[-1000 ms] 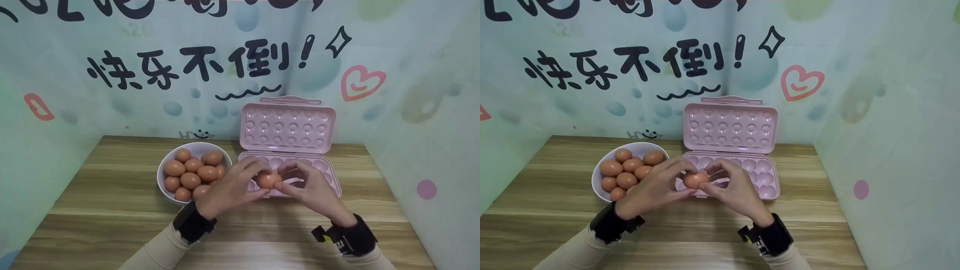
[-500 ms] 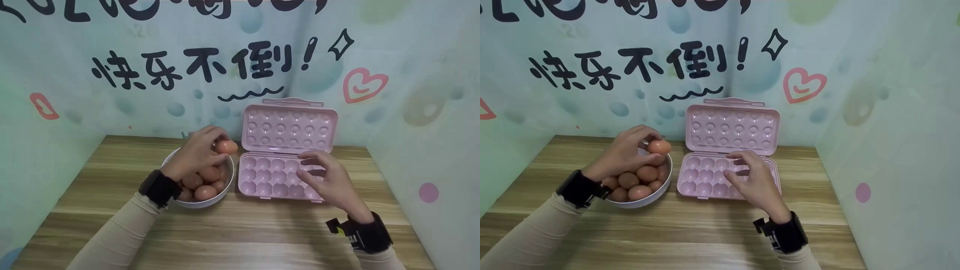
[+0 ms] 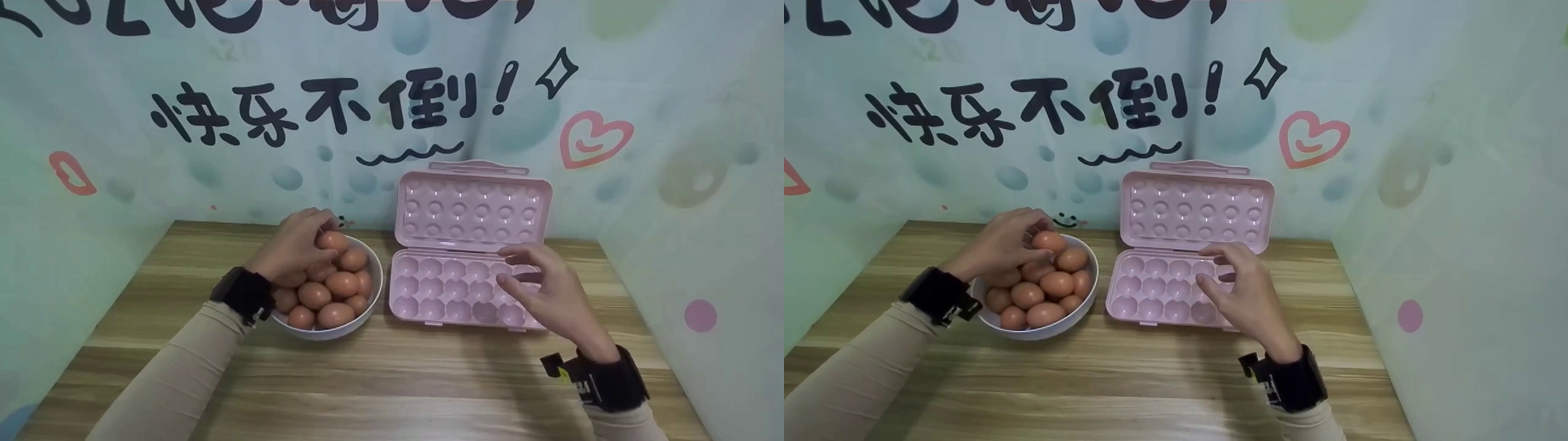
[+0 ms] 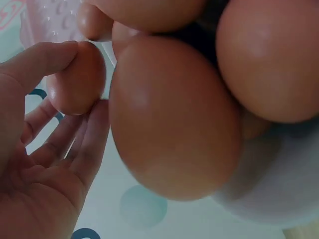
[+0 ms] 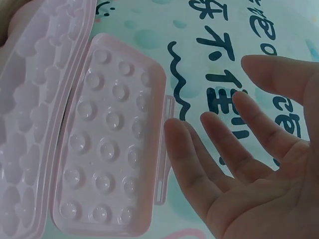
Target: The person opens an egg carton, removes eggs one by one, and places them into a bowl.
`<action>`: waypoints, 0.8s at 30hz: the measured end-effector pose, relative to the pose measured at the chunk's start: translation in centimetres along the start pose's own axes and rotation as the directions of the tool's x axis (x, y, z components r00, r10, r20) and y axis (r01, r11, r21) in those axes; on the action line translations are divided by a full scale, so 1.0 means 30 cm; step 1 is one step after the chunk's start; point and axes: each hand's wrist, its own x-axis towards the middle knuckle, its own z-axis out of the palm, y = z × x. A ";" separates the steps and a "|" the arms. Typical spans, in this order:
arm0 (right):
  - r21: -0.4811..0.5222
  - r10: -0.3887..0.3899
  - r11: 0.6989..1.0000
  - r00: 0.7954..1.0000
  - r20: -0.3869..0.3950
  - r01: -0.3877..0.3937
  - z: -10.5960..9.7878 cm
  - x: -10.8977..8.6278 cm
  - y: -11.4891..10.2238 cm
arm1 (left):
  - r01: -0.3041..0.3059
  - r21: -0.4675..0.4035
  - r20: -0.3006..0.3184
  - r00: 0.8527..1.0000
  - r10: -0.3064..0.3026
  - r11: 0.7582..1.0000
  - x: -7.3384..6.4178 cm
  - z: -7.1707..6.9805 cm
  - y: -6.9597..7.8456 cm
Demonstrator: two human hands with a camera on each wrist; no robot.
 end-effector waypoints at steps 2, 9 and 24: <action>-0.030 -0.011 0.999 1.000 -0.001 0.011 -0.003 -0.002 0.008 | 0.011 0.019 0.026 1.000 -0.011 1.000 0.006 0.002 -0.008; -0.073 -0.038 0.997 0.999 0.014 0.039 -0.004 -0.005 0.015 | 0.037 0.088 0.075 0.996 -0.043 0.995 0.017 0.005 -0.020; -0.110 -0.065 0.992 0.998 0.019 0.066 -0.007 -0.002 0.004 | 0.033 0.123 0.114 0.992 -0.047 0.992 0.018 -0.002 -0.022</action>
